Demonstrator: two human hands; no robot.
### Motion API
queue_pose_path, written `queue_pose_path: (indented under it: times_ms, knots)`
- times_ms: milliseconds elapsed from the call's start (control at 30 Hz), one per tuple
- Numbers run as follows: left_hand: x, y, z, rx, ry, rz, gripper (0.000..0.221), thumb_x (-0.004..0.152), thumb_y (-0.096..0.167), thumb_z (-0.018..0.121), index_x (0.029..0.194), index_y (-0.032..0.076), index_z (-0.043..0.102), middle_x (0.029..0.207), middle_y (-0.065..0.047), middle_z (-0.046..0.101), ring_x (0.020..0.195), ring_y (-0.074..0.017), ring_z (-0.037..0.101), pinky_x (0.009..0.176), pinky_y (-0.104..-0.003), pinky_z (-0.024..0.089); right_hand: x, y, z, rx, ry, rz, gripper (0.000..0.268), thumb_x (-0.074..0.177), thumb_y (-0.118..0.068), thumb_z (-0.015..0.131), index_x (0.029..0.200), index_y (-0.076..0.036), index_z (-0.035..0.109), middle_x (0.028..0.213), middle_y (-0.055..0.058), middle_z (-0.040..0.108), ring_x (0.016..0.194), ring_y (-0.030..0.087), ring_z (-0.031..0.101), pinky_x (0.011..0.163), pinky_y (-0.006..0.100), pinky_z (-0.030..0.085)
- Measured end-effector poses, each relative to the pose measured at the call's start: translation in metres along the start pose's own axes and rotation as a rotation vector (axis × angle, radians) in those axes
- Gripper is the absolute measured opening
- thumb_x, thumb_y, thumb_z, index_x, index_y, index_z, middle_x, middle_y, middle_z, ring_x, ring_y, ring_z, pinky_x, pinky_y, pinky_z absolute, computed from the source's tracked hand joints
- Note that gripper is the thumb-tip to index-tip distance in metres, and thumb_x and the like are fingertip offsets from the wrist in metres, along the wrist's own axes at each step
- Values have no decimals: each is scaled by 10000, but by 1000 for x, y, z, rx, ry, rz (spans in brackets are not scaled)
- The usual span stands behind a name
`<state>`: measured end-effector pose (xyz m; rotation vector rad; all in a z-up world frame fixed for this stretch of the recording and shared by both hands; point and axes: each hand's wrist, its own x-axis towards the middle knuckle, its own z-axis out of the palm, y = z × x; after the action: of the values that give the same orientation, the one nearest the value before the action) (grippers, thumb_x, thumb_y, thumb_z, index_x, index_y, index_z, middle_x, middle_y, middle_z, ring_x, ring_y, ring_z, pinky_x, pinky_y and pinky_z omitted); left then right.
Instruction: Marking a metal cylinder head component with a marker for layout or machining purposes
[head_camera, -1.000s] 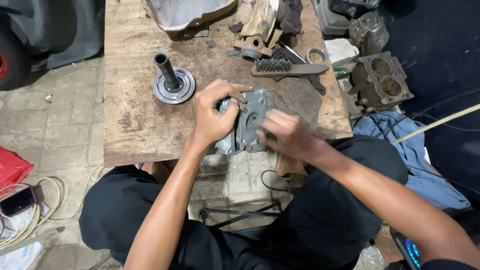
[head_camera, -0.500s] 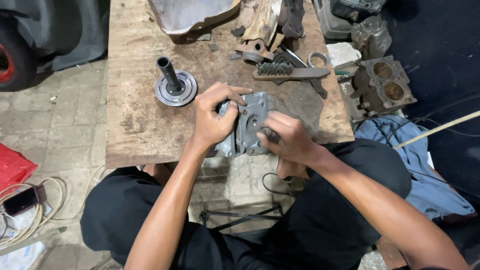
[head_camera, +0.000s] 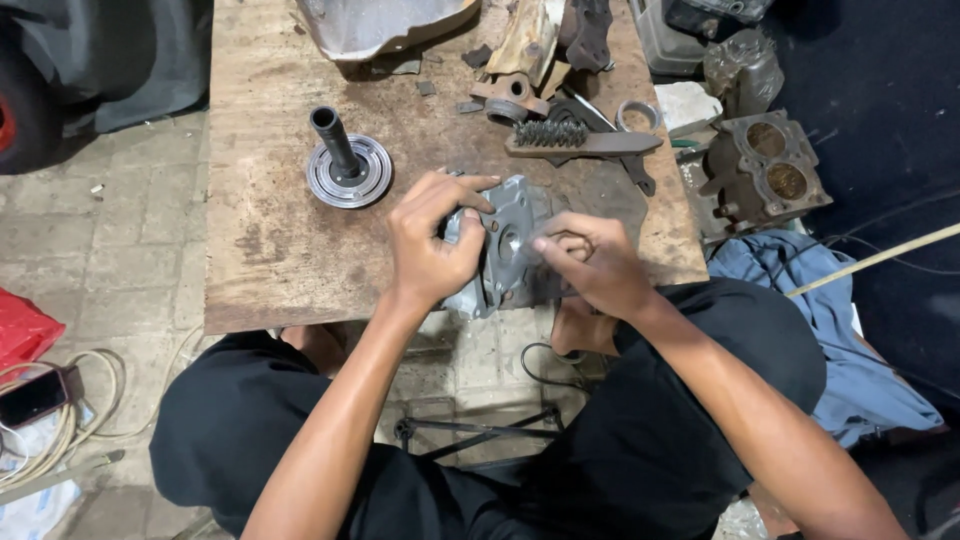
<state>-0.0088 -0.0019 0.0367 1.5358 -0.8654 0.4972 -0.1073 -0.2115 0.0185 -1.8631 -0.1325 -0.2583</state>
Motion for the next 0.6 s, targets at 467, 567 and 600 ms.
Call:
queue_pose_path:
  times_ms: [467, 567, 600]
  knots:
    - [-3, -11, 4, 55, 29, 8, 162, 841, 104, 598, 738, 166, 707, 908, -43, 805, 811, -306, 729, 922, -420, 559, 8, 21, 18, -90, 37, 49, 154, 911, -87, 791, 963, -2, 675, 631, 47, 603, 588, 33, 525, 452, 194, 457]
    - [-3, -19, 6, 43, 7, 39, 156, 834, 90, 608, 739, 158, 711, 911, -66, 804, 809, -319, 731, 926, -431, 561, 16, 16, 15, -236, 80, -65, 196, 870, -92, 833, 931, 3, 673, 618, 125, 607, 518, 123, 568, 427, 251, 452]
    - [-2, -19, 5, 46, 7, 42, 156, 834, 90, 608, 739, 158, 711, 911, -66, 804, 809, -319, 731, 926, -431, 561, 19, 10, 16, -235, 80, -69, 196, 870, -92, 833, 931, 3, 673, 618, 125, 607, 518, 123, 568, 427, 251, 452]
